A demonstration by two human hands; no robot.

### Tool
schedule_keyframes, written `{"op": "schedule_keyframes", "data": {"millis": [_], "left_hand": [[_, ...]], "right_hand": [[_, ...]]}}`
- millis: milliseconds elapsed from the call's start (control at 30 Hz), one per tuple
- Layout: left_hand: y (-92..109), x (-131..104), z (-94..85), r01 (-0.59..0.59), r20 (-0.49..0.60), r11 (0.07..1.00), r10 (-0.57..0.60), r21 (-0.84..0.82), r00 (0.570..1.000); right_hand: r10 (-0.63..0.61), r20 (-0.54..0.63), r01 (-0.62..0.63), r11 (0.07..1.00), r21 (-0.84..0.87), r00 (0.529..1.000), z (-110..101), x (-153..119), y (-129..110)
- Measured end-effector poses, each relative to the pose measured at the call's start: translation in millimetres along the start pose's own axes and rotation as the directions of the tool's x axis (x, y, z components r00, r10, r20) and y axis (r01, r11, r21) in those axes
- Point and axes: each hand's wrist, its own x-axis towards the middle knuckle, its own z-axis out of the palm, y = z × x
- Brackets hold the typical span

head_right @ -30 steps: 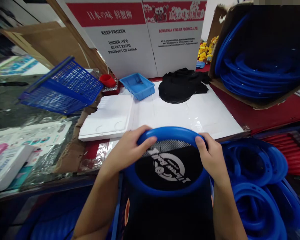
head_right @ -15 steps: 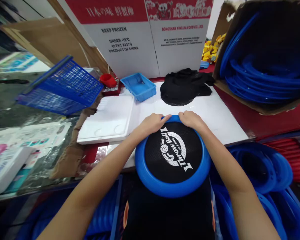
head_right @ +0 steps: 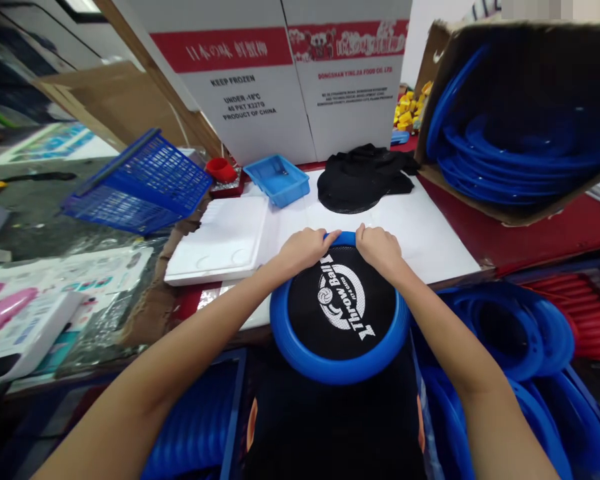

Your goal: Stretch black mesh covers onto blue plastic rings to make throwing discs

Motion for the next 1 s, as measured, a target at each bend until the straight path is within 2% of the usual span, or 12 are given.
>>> {"op": "schedule_keyframes", "data": {"millis": [133,233,267,333,400,467,533,633,733,833,933,1000], "left_hand": [[14.1,-36.8,-17.4,0.046,-0.062,0.953,-0.067,-0.299,0.996],[25.4,-75.2,-27.9,-0.085,-0.044,0.821,0.073,-0.564,0.996],[30.6,-86.7,-30.3,-0.124,-0.017,0.765,0.147,-0.632,0.989],[43.6,-105.7,-31.9,-0.211,0.012,0.699,0.3,-0.683,0.954],[57.8,-120.5,-27.9,-0.334,-0.037,0.726,0.392,-0.601,0.919],[68.4,-134.2,-19.9,-0.459,-0.18,0.788,0.423,-0.41,0.888],[71.4,-148.4,-12.5,-0.546,-0.374,0.805,0.444,-0.231,0.814],[61.8,-169.9,-11.7,-0.609,-0.583,0.781,0.431,-0.141,0.688],[48.8,-187.0,-20.6,-0.603,-0.639,0.782,0.385,-0.158,0.666],[43.4,-194.2,-26.1,-0.603,-0.654,0.778,0.365,-0.176,0.663],[42.7,-192.0,-24.8,-0.599,-0.707,0.776,0.311,-0.197,0.635],[41.6,-189.8,-22.6,-0.594,-0.75,0.777,0.264,-0.206,0.606]], "right_hand": [[0.007,-0.141,0.01,0.993,0.121,0.99,2.3,-50.6,7.5],[-0.103,-0.285,0.182,0.947,0.263,0.953,14.9,-103.9,13.2],[-0.14,-0.356,0.242,0.935,0.261,0.924,18.5,-121.0,13.5],[-0.231,-0.512,0.374,0.906,0.196,0.827,21.6,-150.3,12.2],[-0.325,-0.623,0.493,0.863,0.112,0.711,18.3,-171.5,10.6],[-0.393,-0.66,0.589,0.803,0.094,0.641,10.8,-186.6,13.0],[-0.431,-0.635,0.651,0.743,0.153,0.641,3.4,-198.6,21.5],[-0.417,-0.543,0.626,0.727,0.281,0.729,0.9,-213.9,42.3],[-0.318,-0.517,0.563,0.704,0.432,0.795,9.0,-224.7,57.4],[-0.217,-0.619,0.585,0.648,0.487,0.755,16.6,-231.6,54.0],[-0.162,-0.718,0.6,0.686,0.412,0.677,14.3,-236.9,37.6],[-0.164,-0.744,0.601,0.709,0.368,0.648,7.6,-239.1,28.3]]}}
